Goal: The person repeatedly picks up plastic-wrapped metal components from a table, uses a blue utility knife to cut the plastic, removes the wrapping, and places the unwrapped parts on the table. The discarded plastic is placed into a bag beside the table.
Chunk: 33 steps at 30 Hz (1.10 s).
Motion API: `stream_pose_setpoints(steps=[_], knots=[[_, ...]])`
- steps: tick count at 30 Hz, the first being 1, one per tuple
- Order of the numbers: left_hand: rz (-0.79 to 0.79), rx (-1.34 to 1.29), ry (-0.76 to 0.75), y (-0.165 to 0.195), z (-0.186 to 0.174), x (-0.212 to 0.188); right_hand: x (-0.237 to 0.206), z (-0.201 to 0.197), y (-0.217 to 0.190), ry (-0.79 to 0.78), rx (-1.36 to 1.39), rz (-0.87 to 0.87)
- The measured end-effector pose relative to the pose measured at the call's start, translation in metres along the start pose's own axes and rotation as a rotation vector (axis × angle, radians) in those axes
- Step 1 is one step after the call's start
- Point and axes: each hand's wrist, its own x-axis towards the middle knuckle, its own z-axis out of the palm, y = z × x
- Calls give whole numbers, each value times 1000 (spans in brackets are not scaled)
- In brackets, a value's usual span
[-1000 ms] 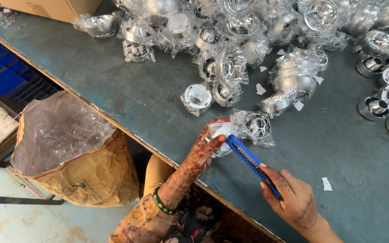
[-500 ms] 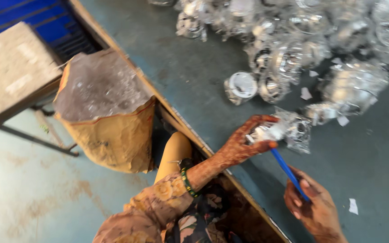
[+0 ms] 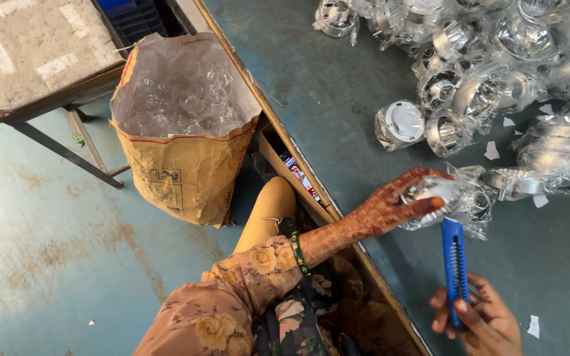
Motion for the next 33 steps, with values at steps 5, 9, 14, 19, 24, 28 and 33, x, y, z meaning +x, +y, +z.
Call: stream_pose_setpoints(steps=[5,9,14,19,24,28,33], knots=[[9,4,38,-7,-7,2,-4,19,7,149,16,-123],[-98,-101,29,-4,-10,0,-6,41,-5,199,-80,-85],[-133,-125,-1,7,-11,-6,-14,69,-26,228,-251,-126],[-127,7,-16,18,-11,-8,-23,93,-32,366,-635,-374],[-34,116,-66,22,-11,-12,-21,103,-36,360,-869,-560],[-60,95,-60,16,-14,-12,-22,105,-40,396,-822,-555],[42,16,-174,7,-12,-13,-21,107,-40,367,-836,-523]])
